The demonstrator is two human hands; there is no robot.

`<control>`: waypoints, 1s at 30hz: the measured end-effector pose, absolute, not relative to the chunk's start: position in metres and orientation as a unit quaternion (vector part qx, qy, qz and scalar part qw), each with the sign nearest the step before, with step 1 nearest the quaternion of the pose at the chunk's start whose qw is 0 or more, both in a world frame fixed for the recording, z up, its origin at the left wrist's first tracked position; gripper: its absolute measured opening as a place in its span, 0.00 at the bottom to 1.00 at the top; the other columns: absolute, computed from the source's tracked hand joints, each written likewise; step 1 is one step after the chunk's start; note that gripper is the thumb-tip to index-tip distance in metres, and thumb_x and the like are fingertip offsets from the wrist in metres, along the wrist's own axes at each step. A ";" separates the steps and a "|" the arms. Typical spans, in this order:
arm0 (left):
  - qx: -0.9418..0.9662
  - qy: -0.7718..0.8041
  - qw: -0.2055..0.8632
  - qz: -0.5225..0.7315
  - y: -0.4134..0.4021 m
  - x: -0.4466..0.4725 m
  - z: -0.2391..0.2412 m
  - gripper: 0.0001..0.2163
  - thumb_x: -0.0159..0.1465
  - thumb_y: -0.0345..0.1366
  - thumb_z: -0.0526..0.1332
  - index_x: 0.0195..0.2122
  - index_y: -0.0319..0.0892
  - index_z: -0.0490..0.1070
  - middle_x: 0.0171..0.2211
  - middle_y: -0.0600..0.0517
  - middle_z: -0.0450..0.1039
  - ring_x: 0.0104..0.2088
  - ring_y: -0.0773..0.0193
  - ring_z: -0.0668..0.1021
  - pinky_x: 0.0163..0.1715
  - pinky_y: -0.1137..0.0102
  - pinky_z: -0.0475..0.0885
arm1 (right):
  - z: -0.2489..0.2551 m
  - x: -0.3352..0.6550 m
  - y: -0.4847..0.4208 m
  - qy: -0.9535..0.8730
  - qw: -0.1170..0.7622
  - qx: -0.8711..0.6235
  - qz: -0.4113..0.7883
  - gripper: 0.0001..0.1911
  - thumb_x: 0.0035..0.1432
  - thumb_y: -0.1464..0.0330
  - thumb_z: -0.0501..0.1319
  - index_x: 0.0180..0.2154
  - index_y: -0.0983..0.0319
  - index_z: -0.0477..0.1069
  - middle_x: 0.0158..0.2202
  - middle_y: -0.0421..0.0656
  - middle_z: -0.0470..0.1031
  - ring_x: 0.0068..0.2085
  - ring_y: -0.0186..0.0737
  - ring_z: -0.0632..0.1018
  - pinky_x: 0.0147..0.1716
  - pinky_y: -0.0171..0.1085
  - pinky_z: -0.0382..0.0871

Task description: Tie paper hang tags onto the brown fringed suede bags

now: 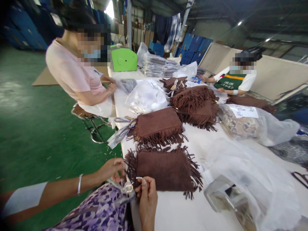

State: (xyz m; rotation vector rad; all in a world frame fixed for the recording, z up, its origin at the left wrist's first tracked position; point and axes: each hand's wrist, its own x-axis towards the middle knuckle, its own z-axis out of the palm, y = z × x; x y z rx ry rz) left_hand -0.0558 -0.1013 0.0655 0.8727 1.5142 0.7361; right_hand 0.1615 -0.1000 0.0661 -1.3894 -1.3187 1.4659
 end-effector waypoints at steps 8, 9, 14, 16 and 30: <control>0.622 0.667 0.302 0.277 -0.129 -0.039 0.096 0.13 0.66 0.39 0.52 0.51 0.45 0.63 0.41 0.52 0.72 0.33 0.65 0.75 0.36 0.70 0.67 | 0.067 0.162 -0.100 -0.511 0.364 -0.522 0.578 0.20 0.63 0.50 0.53 0.38 0.60 0.68 0.27 0.40 0.75 0.25 0.34 0.72 0.24 0.31 0.65; 0.645 0.653 0.303 0.255 -0.134 -0.033 0.094 0.10 0.66 0.40 0.53 0.46 0.45 0.65 0.39 0.52 0.71 0.36 0.63 0.74 0.38 0.69 0.67 | 0.067 0.162 -0.101 -0.513 0.359 -0.525 0.576 0.20 0.63 0.50 0.53 0.39 0.60 0.68 0.26 0.39 0.75 0.26 0.34 0.72 0.25 0.31 0.65; 0.634 0.662 0.319 0.240 -0.148 -0.007 0.073 0.10 0.59 0.36 0.60 0.41 0.43 0.66 0.41 0.51 0.68 0.41 0.59 0.71 0.41 0.67 0.65 | 0.068 0.166 -0.108 -0.550 0.325 -0.548 0.541 0.20 0.62 0.49 0.53 0.38 0.58 0.70 0.26 0.39 0.73 0.28 0.36 0.74 0.28 0.32 0.66; 0.594 0.672 0.353 0.265 -0.148 -0.003 0.068 0.11 0.57 0.33 0.60 0.41 0.43 0.65 0.41 0.52 0.67 0.39 0.61 0.70 0.38 0.69 0.65 | 0.069 0.168 -0.112 -0.569 0.314 -0.552 0.522 0.20 0.62 0.49 0.53 0.38 0.58 0.70 0.27 0.39 0.74 0.30 0.37 0.74 0.30 0.32 0.66; 0.270 0.562 0.728 0.286 -0.147 -0.009 0.083 0.21 0.49 0.43 0.65 0.43 0.41 0.67 0.24 0.56 0.71 0.21 0.69 0.70 0.20 0.75 0.59 | 0.072 0.175 -0.147 -0.453 0.393 -0.595 0.535 0.21 0.56 0.48 0.59 0.36 0.59 0.71 0.32 0.41 0.78 0.30 0.38 0.77 0.34 0.34 0.68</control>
